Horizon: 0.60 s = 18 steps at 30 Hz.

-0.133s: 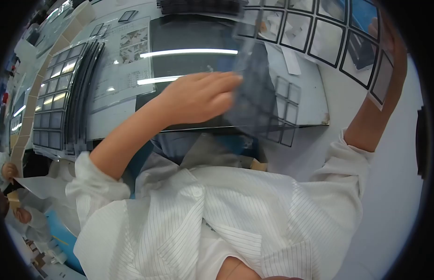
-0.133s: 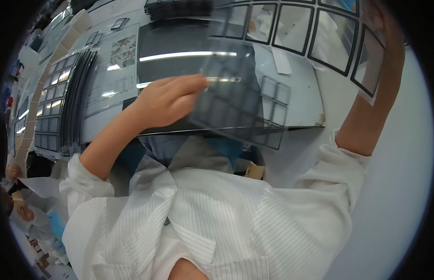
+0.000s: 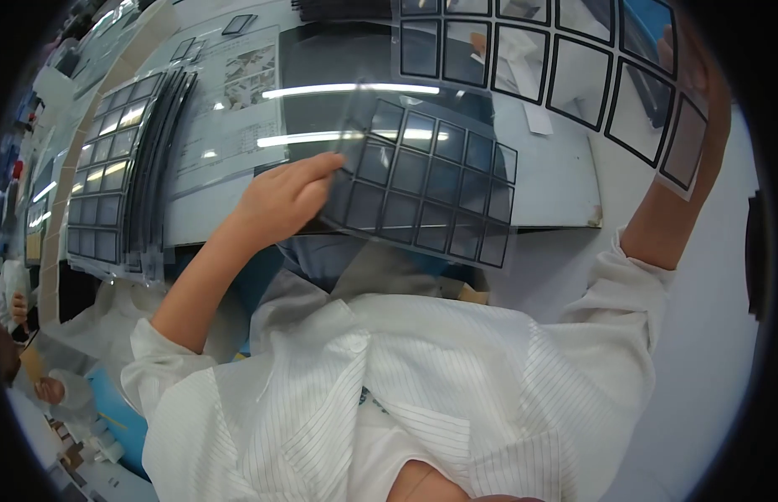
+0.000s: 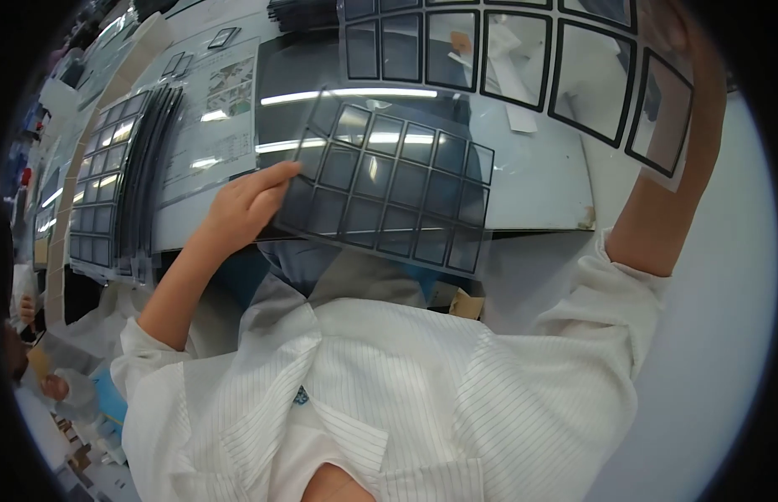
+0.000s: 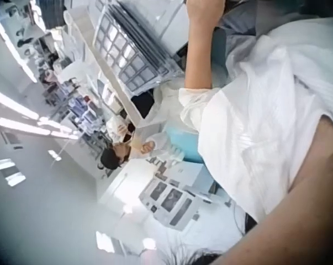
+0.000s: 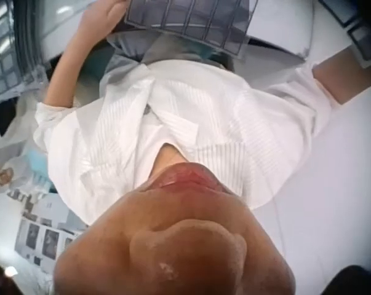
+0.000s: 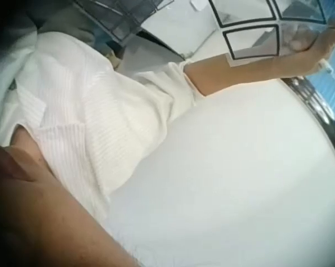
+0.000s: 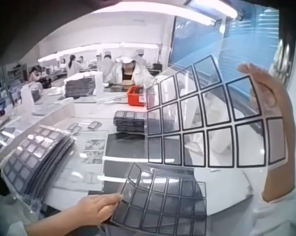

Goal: Inspecting and cleaning transparent grid films at an industrial workstation.

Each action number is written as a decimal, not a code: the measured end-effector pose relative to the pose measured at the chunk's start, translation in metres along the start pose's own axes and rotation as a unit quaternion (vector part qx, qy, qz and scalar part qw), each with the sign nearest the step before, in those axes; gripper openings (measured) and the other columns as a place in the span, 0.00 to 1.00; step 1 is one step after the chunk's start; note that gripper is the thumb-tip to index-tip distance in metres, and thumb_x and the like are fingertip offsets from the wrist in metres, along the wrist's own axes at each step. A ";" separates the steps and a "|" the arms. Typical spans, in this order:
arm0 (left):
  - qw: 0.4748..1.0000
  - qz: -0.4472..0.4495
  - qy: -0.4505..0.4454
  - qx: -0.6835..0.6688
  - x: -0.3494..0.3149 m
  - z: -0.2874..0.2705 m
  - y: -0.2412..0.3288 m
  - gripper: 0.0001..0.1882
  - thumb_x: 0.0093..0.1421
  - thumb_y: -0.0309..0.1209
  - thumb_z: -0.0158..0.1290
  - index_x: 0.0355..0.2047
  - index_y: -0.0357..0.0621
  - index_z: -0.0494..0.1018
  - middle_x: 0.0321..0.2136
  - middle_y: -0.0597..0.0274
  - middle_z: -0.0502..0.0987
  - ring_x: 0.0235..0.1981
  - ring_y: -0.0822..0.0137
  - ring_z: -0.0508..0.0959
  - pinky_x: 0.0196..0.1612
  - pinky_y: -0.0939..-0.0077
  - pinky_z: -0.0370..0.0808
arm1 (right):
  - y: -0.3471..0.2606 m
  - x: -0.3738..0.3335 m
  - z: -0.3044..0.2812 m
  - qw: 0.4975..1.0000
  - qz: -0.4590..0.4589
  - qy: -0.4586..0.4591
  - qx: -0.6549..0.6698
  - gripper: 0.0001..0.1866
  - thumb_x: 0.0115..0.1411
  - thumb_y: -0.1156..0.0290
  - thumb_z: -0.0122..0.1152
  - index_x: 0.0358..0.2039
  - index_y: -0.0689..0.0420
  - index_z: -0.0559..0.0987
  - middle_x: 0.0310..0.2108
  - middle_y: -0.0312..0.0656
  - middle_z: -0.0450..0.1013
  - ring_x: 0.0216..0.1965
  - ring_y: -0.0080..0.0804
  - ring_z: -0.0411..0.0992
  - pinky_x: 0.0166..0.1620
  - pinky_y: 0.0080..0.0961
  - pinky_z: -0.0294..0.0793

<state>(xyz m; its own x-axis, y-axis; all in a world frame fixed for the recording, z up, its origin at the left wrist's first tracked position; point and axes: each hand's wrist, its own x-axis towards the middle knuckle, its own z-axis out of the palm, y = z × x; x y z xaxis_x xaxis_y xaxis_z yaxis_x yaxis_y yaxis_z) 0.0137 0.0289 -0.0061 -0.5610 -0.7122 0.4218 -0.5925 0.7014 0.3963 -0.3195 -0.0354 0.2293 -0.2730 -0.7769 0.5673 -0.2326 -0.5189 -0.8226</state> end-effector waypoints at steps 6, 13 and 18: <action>0.901 -0.401 -0.032 -0.163 -0.043 -0.040 -0.006 0.18 0.64 0.31 0.44 0.52 0.44 0.74 0.41 0.57 0.80 0.41 0.54 0.79 0.47 0.69 0.74 | 0.007 -0.003 0.037 0.992 0.023 -0.119 0.039 0.17 0.68 0.61 0.56 0.44 0.63 0.78 0.09 0.24 0.57 0.08 0.11 0.55 0.12 0.13 0.53; 0.983 -0.171 0.058 0.028 -0.051 -0.059 -0.009 0.21 0.61 0.21 0.52 0.56 0.43 0.72 0.56 0.54 0.72 0.49 0.63 0.77 0.49 0.71 0.74 | 0.005 -0.008 0.070 0.964 0.037 -0.258 0.056 0.15 0.67 0.61 0.56 0.37 0.62 0.80 0.09 0.25 0.58 0.08 0.11 0.53 0.12 0.14 0.51; 0.900 -0.244 0.208 -0.297 0.003 -0.033 0.000 0.22 0.64 0.29 0.56 0.57 0.37 0.69 0.57 0.53 0.70 0.54 0.64 0.74 0.54 0.69 0.73 | 0.002 -0.010 0.082 0.934 0.043 -0.350 0.057 0.15 0.67 0.61 0.56 0.32 0.61 0.81 0.09 0.25 0.58 0.09 0.12 0.53 0.13 0.15 0.50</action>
<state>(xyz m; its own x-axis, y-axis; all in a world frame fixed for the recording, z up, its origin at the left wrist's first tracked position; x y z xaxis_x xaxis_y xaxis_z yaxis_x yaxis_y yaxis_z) 0.0317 0.0277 0.0218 0.0189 -0.9538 0.2997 -0.2277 0.2878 0.9302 -0.2403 -0.0575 0.2190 0.3994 -0.8401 0.3670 -0.1265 -0.4469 -0.8856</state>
